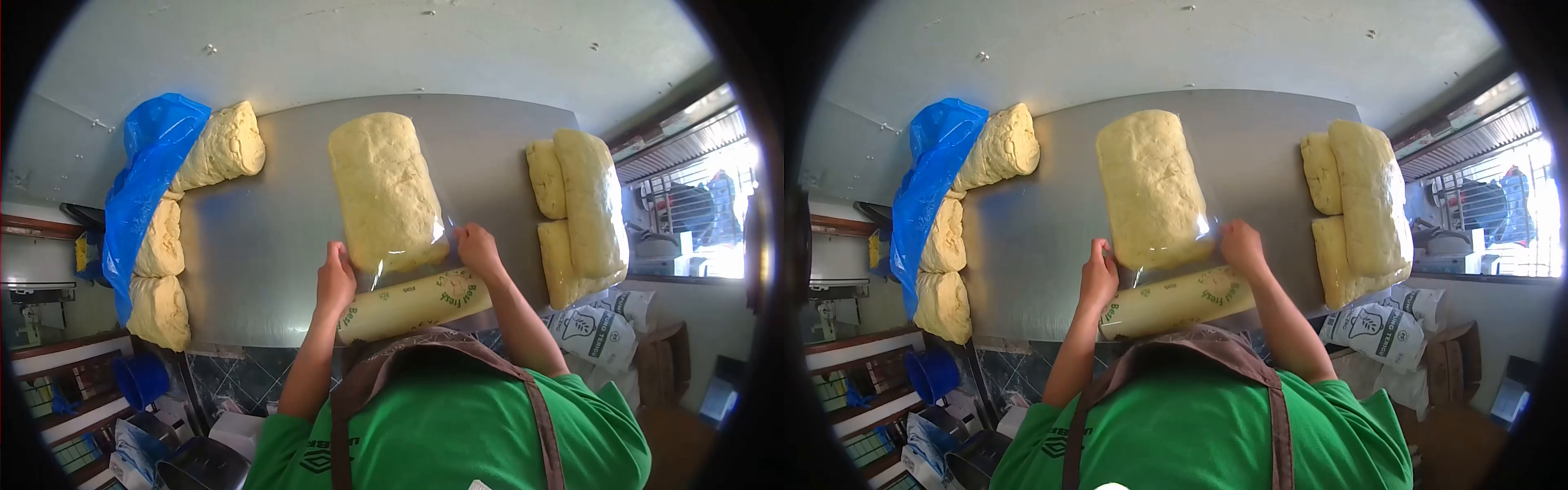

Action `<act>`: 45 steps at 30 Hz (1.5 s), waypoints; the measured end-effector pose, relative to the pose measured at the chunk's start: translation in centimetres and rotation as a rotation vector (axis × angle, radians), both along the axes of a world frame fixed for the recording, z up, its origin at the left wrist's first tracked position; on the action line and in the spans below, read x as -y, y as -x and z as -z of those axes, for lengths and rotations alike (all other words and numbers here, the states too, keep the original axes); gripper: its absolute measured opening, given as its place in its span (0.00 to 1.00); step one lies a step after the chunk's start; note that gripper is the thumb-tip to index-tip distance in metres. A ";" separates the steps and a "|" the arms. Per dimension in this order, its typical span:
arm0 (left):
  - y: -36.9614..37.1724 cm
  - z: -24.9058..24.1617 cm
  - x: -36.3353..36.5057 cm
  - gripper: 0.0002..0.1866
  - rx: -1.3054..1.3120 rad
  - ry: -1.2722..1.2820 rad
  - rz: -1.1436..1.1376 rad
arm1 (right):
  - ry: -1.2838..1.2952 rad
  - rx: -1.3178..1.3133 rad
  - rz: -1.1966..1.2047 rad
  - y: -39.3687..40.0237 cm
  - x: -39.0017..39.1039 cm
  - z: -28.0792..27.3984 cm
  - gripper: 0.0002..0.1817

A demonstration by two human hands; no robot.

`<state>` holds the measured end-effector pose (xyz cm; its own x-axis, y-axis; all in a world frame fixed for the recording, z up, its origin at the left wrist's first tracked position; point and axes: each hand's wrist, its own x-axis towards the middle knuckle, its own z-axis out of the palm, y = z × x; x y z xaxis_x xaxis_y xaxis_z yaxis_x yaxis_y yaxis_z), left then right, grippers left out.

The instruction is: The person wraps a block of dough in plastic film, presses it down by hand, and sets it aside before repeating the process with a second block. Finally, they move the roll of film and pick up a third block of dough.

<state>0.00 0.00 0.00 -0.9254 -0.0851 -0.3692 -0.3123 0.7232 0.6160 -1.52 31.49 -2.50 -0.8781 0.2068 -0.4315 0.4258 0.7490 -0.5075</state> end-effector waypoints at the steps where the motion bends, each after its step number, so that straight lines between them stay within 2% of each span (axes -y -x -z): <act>1: 0.4 0.5 0.2 0.13 -0.022 -0.043 -0.039 | -0.011 -0.019 -0.039 0.4 0.3 0.4 0.21; 2: 0.3 0.9 0.4 0.09 -0.043 -0.085 -0.082 | -0.020 -0.038 -0.082 0.4 0.7 0.6 0.17; 5: 1.0 1.5 0.1 0.06 -0.114 -0.051 -0.064 | -0.099 -0.367 0.093 1.1 2.2 -0.4 0.11; 6: 0.5 0.5 0.0 0.07 -0.074 -0.077 -0.096 | -0.064 -0.349 -0.004 0.7 2.1 -0.2 0.10; 8: 0.2 2.0 0.6 0.07 -0.217 0.018 0.049 | -0.001 -0.336 -0.199 1.2 1.2 0.6 0.09; 9: 0.3 2.7 0.8 0.07 -0.292 0.067 0.117 | 0.067 -0.251 -0.212 1.6 1.1 -0.5 0.09; 11: 0.9 2.5 1.0 0.12 -0.077 -0.162 0.013 | 0.203 -0.080 -0.234 1.5 1.2 -3.0 0.11; 12: 1.3 2.4 0.9 0.15 0.029 -0.279 -0.034 | 0.378 -0.019 -0.150 1.9 0.4 -0.5 0.13; 13: 1.7 2.4 0.4 0.20 0.151 -0.495 -0.184 | 0.552 0.041 -0.069 2.9 -0.9 4.4 0.16; 14: 2.2 2.4 0.0 0.25 0.269 -0.711 -0.328 | 0.727 0.100 0.010 3.8 -1.5 6.9 0.19; 15: 3.0 2.6 -0.2 0.30 0.383 -0.933 -0.462 | 0.736 0.139 0.154 4.2 -0.6 5.0 0.23; 16: 4.3 5.6 0.3 0.38 0.439 -0.902 -0.305 | 0.746 0.170 0.295 4.3 1.5 1.1 0.26; 17: 4.6 4.3 -0.1 0.40 0.449 -0.939 -0.286 | 0.761 0.198 0.441 4.4 3.0 -1.3 0.29; 19: 5.2 -0.3 -1.9 0.44 0.473 -1.012 -0.229 | 1.019 0.286 0.443 4.8 3.4 -1.6 0.35; 22: 5.4 -3.6 -2.0 0.48 0.548 -1.142 -0.116 | 1.273 0.194 0.274 4.6 4.3 -3.8 0.38; 25: 6.4 -5.2 -2.1 0.52 0.662 -0.906 0.025 | 1.438 0.402 0.444 3.8 5.2 -7.8 0.37; 28: 8.4 3.4 -1.9 0.49 0.219 -0.656 0.116 | 1.624 0.280 0.416 3.3 6.2 -8.2 0.35; 31: 6.2 -3.9 -3.4 0.41 0.441 -1.341 -0.163 | 1.612 0.263 0.356 3.5 6.7 -5.9 0.34; 34: 5.3 -6.2 -3.2 0.35 0.438 -1.307 -0.204 | 1.627 0.261 0.285 1.9 6.4 -9.5 0.33; 37: 3.8 -8.0 -2.3 0.35 0.381 -1.353 -0.195 | 1.657 0.233 0.284 0.2 6.3 -12.3 0.31; 38: 3.0 -9.6 -2.0 0.32 0.358 -1.303 -0.264 | 1.634 0.239 0.311 -0.7 6.2 -14.8 0.31; 41: -0.3 -16.8 -0.7 0.30 0.352 -1.333 -0.184 | 1.547 0.239 0.354 -3.0 5.4 -19.7 0.30; 44: -0.1 -24.1 0.1 0.30 0.318 -1.363 -0.102 | 1.617 0.105 0.050 -2.1 3.9 -24.3 0.33; 45: 1.6 -25.6 0.5 0.31 0.319 -1.382 -0.050 | 1.637 0.085 0.000 -1.0 3.9 -25.9 0.37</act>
